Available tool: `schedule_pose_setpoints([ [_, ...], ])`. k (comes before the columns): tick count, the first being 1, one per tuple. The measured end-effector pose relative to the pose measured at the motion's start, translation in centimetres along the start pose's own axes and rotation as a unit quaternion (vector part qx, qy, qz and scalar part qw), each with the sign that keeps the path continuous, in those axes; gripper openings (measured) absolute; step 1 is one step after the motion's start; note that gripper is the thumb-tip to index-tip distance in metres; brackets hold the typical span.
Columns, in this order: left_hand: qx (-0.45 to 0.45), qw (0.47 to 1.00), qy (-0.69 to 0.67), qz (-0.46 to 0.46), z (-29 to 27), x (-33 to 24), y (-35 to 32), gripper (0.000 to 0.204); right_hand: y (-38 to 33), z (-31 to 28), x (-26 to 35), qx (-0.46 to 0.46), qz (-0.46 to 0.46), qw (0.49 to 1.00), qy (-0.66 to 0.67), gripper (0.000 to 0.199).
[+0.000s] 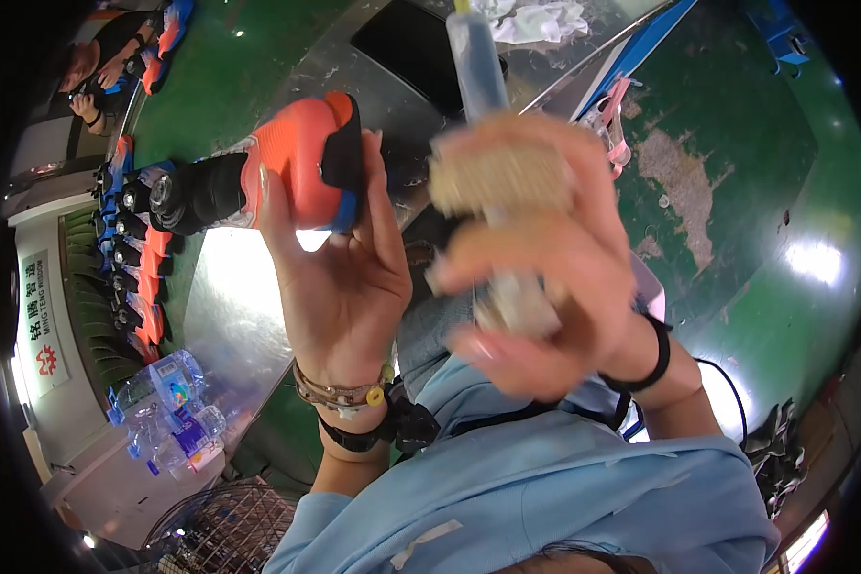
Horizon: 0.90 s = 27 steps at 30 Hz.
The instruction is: Applying liquid adhesive or sealant to the seams of sneakers using a syringe.
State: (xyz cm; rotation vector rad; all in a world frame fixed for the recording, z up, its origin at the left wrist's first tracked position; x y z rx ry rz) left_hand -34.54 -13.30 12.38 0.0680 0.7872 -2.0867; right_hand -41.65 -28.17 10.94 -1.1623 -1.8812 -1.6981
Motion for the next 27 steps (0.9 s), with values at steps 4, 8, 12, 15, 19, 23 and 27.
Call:
schedule_pose_setpoints([
  [4,0.011,0.999,0.021,-0.039,-0.9,-0.1,-1.2,0.045,2.3,2.1,-2.5,-0.051,0.015,0.997,-0.061,0.037],
  [8,0.02,0.999,0.025,-0.027,-1.4,0.0,-2.5,0.044,2.8,2.7,-2.9,-0.035,0.014,0.998,-0.056,0.05],
  [12,0.027,0.999,0.018,-0.035,-1.6,-0.2,-3.0,0.044,3.0,3.3,-2.8,-0.024,0.003,0.999,-0.045,0.049],
  [15,0.024,0.999,0.021,-0.028,-2.3,-0.1,-3.1,0.044,3.3,4.2,-2.5,-0.049,0.012,0.999,0.021,0.045],
  [19,0.022,0.999,0.036,-0.025,-2.8,-0.1,-3.1,0.049,3.3,4.6,-2.7,-0.036,0.019,0.998,0.039,0.039],
  [23,0.081,0.995,0.024,-0.044,-3.5,-0.1,-3.3,0.044,4.0,4.1,-2.6,-0.096,0.021,0.993,-0.059,0.03],
  [27,0.027,0.993,0.106,-0.047,-3.2,-0.3,-4.0,0.058,3.8,1.6,-2.4,-0.215,0.04,0.975,0.038,0.018],
])
Point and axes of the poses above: each hand's wrist, its own y-axis towards the middle knuckle, its own z-axis out of the palm, x = y × z, the point moved 1 cm from there along y, towards the middle knuckle, and after that the axes turned 2 degrees about y, right-handed, at the moved point
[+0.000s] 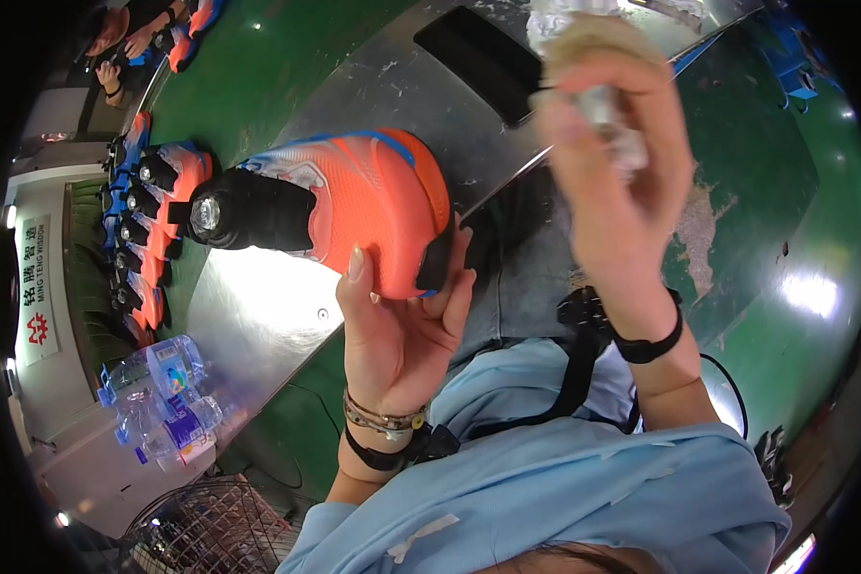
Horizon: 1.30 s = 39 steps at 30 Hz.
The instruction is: Applying liquid adhesive or sealant to the seams of sneakers using a syringe.
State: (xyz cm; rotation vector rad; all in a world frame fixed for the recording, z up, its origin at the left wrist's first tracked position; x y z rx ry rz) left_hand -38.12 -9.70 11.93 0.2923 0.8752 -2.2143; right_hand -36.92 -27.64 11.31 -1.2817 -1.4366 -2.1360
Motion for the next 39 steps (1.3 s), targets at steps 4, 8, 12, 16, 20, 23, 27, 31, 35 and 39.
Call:
schedule_pose_setpoints([
  [4,0.067,0.995,-0.05,-0.057,-1.0,-1.7,0.3,0.038,-0.4,-1.9,-0.6,-0.038,-0.006,0.996,-0.084,0.014],
  [8,-0.055,0.998,0.034,0.02,-3.7,-7.3,3.0,0.039,-1.0,-3.2,-0.5,-0.064,0.092,0.992,-0.066,0.013],
  [12,-0.143,0.974,0.051,0.169,-9.6,-17.9,9.0,0.044,-0.9,-6.1,-1.3,0.017,-0.022,0.975,-0.222,0.017],
  [16,-0.24,0.905,-0.009,0.352,-18.6,-24.9,10.9,0.053,-0.9,-5.3,-1.9,0.115,0.003,0.934,-0.339,0.033],
  [20,-0.22,0.898,0.109,0.364,-14.4,-21.7,12.8,0.032,-1.7,-5.9,-5.2,0.176,-0.028,0.895,-0.408,0.048],
  [23,-0.17,0.941,0.106,0.273,-9.7,-21.1,16.9,0.018,-1.0,-5.1,-6.3,0.227,-0.078,0.858,-0.454,0.056],
  [27,-0.116,0.949,0.169,0.24,-6.8,-23.0,26.0,0.031,0.8,-5.5,-6.2,0.244,-0.092,0.862,-0.435,0.049],
  [31,-0.051,0.969,0.182,0.16,-2.4,-24.3,35.4,0.059,3.2,-8.3,-6.3,0.181,-0.05,0.895,-0.404,0.039],
  [35,-0.058,0.987,0.086,0.12,4.0,-23.1,41.7,0.059,3.9,-10.9,-6.4,0.024,0.119,0.975,-0.189,0.04],
  [39,-0.062,0.979,0.077,0.179,3.1,-27.5,48.3,0.068,4.6,-9.3,-6.1,-0.03,0.226,0.973,0.036,0.053],
])
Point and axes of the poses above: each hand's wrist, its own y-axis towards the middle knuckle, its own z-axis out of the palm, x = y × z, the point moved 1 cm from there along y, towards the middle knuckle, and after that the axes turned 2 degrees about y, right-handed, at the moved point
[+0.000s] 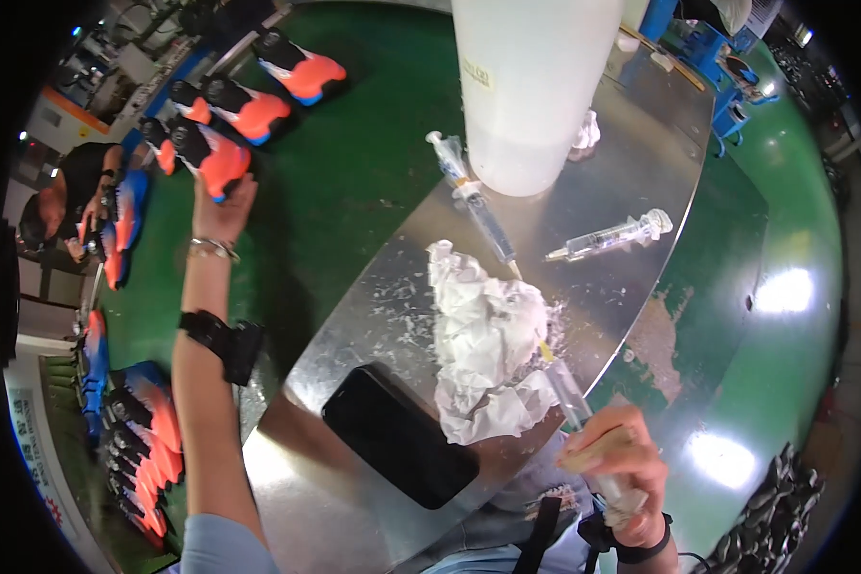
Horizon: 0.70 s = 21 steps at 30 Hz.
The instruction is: Applying liquid adhesive or sealant to the seams of sneakers using a syringe.
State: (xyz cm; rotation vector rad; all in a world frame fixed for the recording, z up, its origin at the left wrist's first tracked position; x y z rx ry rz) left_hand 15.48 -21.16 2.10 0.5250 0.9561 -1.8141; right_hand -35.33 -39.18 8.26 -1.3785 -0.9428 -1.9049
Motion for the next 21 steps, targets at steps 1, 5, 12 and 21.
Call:
schedule_pose_setpoints([
  [1,-0.024,0.999,0.015,0.046,0.2,-1.0,1.1,0.069,0.2,-0.7,-0.1,0.061,-0.016,0.997,-0.051,0.055],
  [5,-0.029,0.997,0.067,0.034,-2.7,-4.2,4.3,0.054,-0.8,-0.3,0.9,0.013,-0.001,1.0,0.018,0.058],
  [12,0.035,0.982,0.185,0.014,-8.1,-2.5,-14.1,0.04,-1.9,-0.8,0.7,0.052,-0.046,0.997,0.034,0.056],
  [21,-0.256,0.952,0.121,-0.118,-19.3,2.9,-59.8,0.044,-2.1,0.2,-1.8,0.138,-0.142,0.979,-0.057,0.041],
])
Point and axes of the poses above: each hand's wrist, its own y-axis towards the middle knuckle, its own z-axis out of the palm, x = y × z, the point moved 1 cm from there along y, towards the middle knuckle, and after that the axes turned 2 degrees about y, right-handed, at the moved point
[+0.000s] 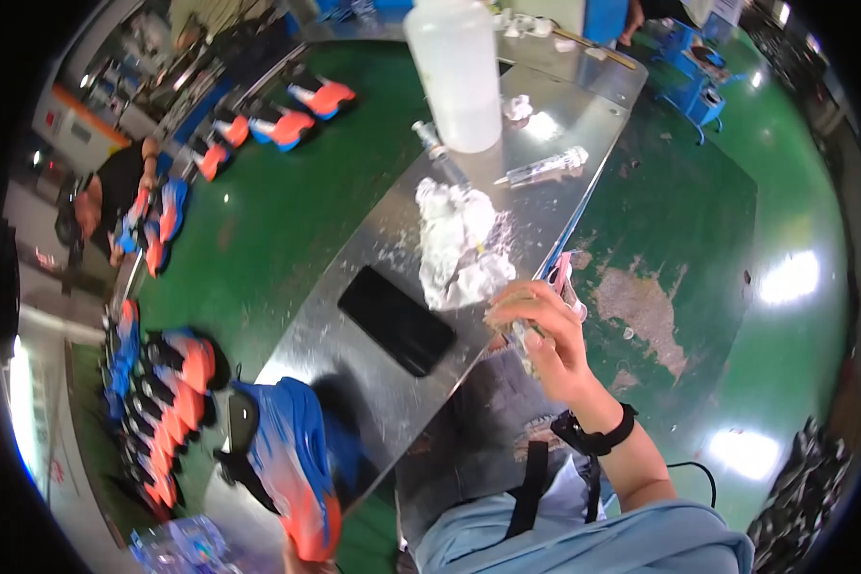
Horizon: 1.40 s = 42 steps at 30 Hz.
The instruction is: Applying liquid adhesive or sealant to the seams of sneakers using a syringe.
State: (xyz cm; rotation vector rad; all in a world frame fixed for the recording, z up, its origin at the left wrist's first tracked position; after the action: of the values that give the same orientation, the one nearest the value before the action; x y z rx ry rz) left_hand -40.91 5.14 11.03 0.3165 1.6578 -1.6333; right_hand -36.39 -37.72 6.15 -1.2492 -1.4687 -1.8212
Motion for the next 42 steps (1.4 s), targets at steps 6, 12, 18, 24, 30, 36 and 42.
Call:
schedule_pose_setpoints([
  [6,-0.039,0.985,0.09,0.144,-10.1,4.3,-1.6,0.038,0.0,1.1,1.4,-0.036,-0.031,0.996,-0.071,0.043],
  [12,-0.062,0.892,0.078,0.442,-4.7,-3.3,4.1,0.031,-1.3,4.9,6.7,-0.009,-0.03,0.994,0.104,0.05],
  [18,0.149,0.687,0.128,0.699,9.3,-9.2,2.5,0.054,-1.2,8.0,13.5,0.113,0.033,0.921,0.372,0.044],
  [24,0.299,0.556,0.198,0.75,13.4,-10.2,0.6,0.056,0.3,9.3,15.1,0.215,0.045,0.83,0.513,0.035],
  [30,0.297,0.468,0.252,0.793,14.4,-11.1,0.9,0.065,0.9,9.4,14.0,0.245,0.046,0.8,0.545,0.033],
  [36,0.316,0.454,0.266,0.79,15.1,-10.9,0.8,0.078,1.1,9.8,14.0,0.201,0.088,0.799,0.56,0.033],
  [42,0.315,0.448,0.289,0.785,15.8,-11.6,1.1,0.083,0.9,9.3,14.2,0.173,0.075,0.851,0.491,0.043],
])
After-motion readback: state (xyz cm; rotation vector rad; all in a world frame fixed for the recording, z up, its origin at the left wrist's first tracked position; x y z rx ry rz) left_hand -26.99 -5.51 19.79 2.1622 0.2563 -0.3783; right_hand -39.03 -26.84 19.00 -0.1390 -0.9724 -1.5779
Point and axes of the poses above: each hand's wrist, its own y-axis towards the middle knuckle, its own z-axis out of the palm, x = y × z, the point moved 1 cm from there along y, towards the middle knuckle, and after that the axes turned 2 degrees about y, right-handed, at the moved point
